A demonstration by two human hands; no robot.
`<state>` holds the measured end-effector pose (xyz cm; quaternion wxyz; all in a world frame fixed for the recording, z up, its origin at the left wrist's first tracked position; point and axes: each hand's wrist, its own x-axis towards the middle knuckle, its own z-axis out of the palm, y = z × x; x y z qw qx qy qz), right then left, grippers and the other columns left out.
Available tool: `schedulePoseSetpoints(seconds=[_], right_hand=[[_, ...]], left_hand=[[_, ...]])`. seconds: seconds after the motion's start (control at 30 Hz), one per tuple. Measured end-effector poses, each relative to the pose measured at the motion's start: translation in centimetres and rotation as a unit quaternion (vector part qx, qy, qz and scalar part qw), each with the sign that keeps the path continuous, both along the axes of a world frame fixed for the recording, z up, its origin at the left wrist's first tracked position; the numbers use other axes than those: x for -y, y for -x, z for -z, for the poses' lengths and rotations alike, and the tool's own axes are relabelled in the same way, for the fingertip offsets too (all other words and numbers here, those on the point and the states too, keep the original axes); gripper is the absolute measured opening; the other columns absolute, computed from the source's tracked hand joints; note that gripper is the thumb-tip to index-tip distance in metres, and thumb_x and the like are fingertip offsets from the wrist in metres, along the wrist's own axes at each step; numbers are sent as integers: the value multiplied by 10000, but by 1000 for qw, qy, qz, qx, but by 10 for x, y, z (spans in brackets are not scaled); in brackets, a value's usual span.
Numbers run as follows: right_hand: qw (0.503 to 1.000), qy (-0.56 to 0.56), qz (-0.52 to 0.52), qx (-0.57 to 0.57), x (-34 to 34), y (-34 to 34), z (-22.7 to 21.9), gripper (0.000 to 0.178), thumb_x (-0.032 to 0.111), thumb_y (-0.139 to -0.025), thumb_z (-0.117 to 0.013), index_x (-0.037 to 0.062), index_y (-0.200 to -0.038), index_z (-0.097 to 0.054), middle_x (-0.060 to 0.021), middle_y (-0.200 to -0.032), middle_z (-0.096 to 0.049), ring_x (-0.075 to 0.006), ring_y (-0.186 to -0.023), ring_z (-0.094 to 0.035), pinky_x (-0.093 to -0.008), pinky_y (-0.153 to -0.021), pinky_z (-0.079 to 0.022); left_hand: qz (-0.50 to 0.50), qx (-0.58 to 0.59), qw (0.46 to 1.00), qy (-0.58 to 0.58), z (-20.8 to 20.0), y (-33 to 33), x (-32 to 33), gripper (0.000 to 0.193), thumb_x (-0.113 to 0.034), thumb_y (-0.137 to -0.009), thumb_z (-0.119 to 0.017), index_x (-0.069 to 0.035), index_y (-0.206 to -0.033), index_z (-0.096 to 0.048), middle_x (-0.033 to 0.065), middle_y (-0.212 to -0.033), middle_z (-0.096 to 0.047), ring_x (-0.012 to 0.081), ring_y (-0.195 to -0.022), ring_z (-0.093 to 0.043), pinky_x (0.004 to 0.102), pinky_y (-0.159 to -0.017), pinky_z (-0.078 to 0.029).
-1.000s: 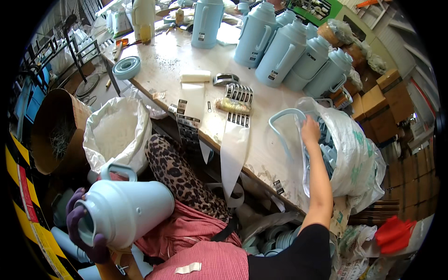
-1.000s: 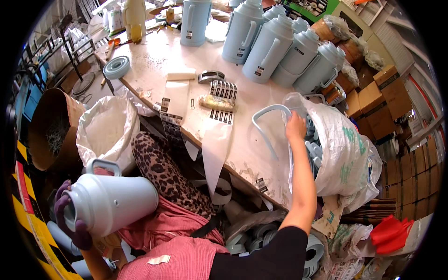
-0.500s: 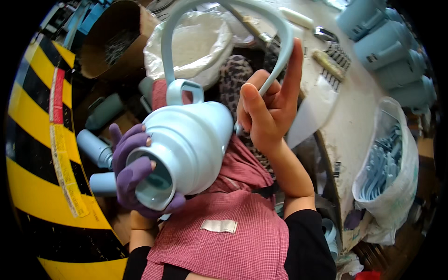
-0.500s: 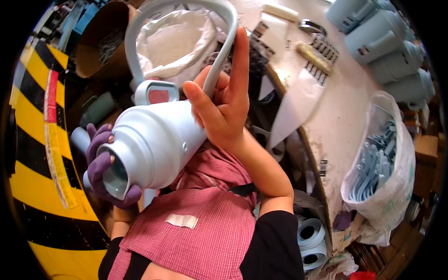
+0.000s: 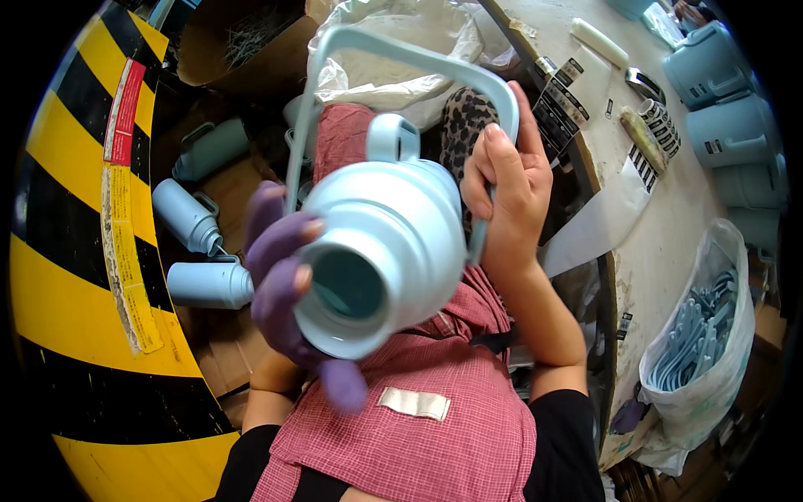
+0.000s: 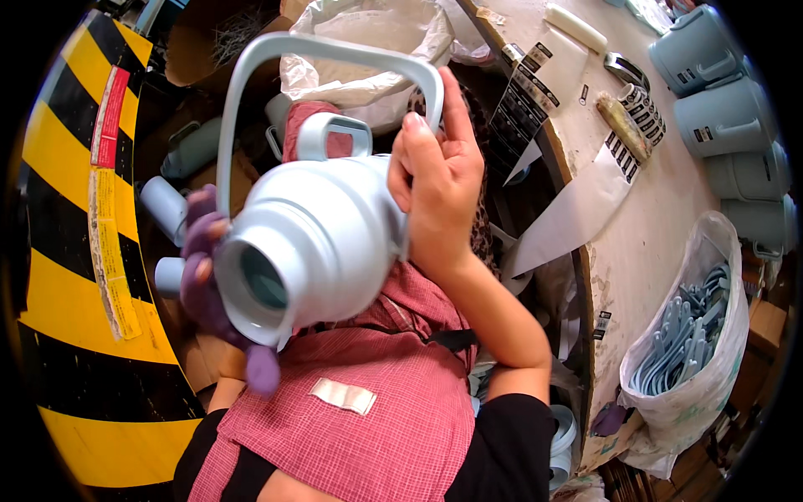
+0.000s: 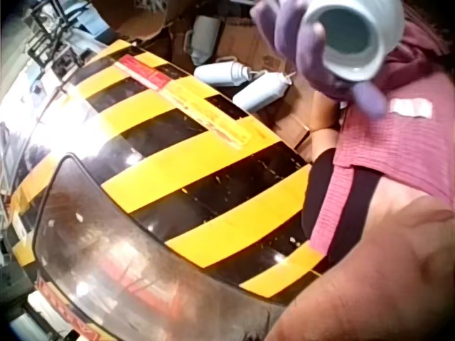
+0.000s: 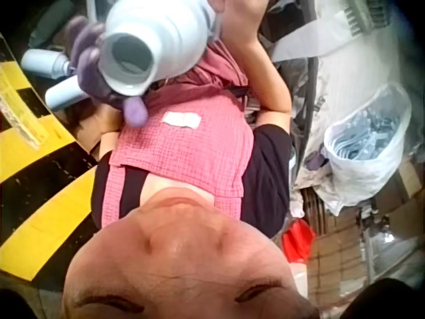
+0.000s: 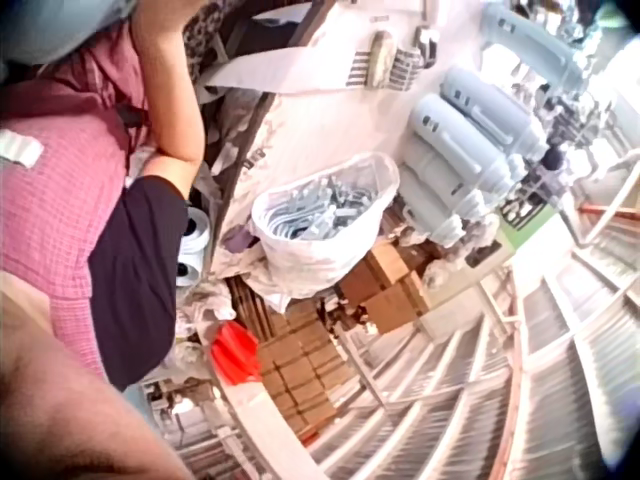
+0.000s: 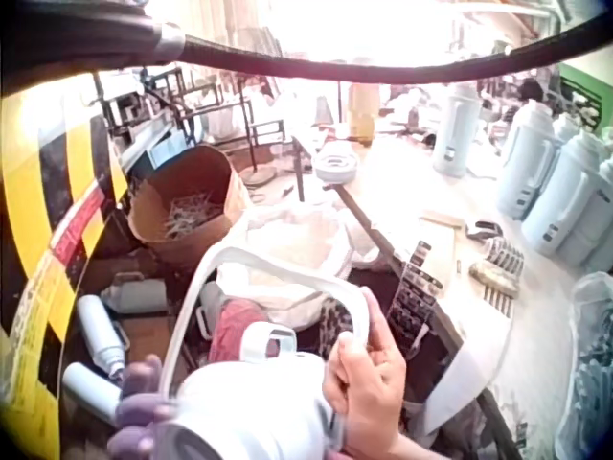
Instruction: The person assembles thermoses by applying labels to the outer flasks, inserting plastic liners, and attaching handles.
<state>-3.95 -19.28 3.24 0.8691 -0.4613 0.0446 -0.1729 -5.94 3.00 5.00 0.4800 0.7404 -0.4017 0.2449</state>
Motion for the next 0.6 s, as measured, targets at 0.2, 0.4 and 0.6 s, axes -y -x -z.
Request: schedulePoseSetpoints(seconds=[0.2,0.4,0.6], right_hand=[[993,104,-33,-36,-4,28,-5,602,80,-1051,-463,6,-1607,-244,47,-663,-390,-17,-464,-326,-196,-405,-269],[992,74,-47,-92,12,47,14,639,102,-1037,-499,-13,-1605,-231,45,-656,-367,-19,-479,-306,-194,-436,-281],[989,135,-17,-50,-8,49,1,706,172,-1040,-544,9,-1624,-184,33,-643,-380,-30,-479,-335,-210,-449,-293]], left_hand=[[-25,-540,830,133,-38,-22,-4,954,-533,-873,-671,-10,-1580,-303,173,-1456,-510,186,-1183,-559,304,-1036,-484],[259,-685,619,283,4,-38,-13,475,-196,-770,-640,14,-1188,-556,28,-962,-601,59,-774,-548,198,-711,-440],[228,-624,701,260,11,-27,-22,331,-148,-852,-587,-34,-1162,-560,4,-861,-536,32,-688,-483,195,-635,-390]])
